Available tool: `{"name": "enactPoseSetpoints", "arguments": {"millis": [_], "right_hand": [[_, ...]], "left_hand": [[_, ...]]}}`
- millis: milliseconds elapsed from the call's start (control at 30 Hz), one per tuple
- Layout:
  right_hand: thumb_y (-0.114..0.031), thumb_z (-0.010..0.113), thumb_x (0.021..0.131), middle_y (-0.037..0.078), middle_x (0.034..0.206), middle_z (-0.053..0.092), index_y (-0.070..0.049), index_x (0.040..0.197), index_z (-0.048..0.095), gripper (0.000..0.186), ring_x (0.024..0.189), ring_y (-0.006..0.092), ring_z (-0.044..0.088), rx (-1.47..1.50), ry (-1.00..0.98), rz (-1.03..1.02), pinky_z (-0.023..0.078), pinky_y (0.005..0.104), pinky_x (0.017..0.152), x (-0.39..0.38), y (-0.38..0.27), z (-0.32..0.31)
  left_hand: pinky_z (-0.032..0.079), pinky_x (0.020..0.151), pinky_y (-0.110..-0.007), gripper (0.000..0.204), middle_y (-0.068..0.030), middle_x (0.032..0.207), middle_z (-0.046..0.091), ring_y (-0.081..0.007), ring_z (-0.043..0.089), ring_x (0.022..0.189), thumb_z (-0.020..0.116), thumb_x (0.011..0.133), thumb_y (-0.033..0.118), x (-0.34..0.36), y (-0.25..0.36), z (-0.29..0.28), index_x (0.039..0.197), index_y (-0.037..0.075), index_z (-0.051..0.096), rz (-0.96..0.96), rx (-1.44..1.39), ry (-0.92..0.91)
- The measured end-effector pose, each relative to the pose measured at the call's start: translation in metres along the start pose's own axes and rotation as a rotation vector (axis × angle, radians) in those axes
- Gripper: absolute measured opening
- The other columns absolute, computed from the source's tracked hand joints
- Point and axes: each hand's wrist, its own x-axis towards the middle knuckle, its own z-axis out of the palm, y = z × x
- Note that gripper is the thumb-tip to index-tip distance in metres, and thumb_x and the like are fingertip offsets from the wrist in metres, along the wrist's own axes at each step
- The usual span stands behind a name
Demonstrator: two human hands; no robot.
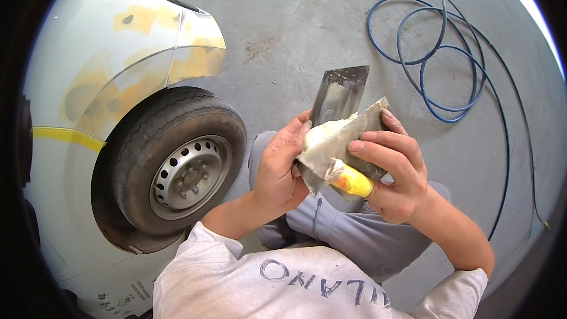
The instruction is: The person applies body filler to the front fender of a white car using a putty knife and a metal mixing card. They repeatedly scoop filler from the card and spread it over the fender surface near the wheel arch, smoothing the material in place.
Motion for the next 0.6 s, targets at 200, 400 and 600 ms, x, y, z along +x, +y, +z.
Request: {"name": "enactPoseSetpoints", "arguments": {"millis": [200,400,600], "right_hand": [[0.000,0.070,0.070,0.017,0.125,0.069,-0.004,0.104,0.079,0.035,0.117,0.0322,0.066,-0.082,-0.332,0.025,0.048,0.0600,0.112,-0.003,0.064,-0.039],[0.002,0.059,0.102,0.008,0.127,0.067,0.006,0.156,0.041,0.057,0.115,0.0126,0.063,1.259,0.349,1.047,0.050,0.0309,0.100,0.028,0.086,-0.011],[-0.004,0.066,0.102,0.004,0.121,0.064,0.002,0.154,0.046,0.056,0.109,0.0107,0.062,1.274,-0.050,1.333,0.051,0.0283,0.097,0.032,0.081,0.021]], "left_hand": [[0.055,0.100,-0.031,0.041,-0.0123,0.130,0.067,-0.0162,0.068,0.116,0.043,0.113,0.019,0.002,-0.002,0.002,0.149,-0.001,0.043,0.191,-0.015,0.079],[0.054,0.102,-0.031,0.041,-0.0112,0.132,0.066,-0.0170,0.067,0.118,0.044,0.113,0.017,0.010,0.002,0.033,0.151,0.000,0.044,0.265,0.169,0.157],[0.055,0.092,-0.025,0.038,-0.0069,0.123,0.067,-0.0091,0.065,0.108,0.041,0.115,0.020,0.005,0.052,0.029,0.146,-0.001,0.047,0.443,0.396,0.294]]}}
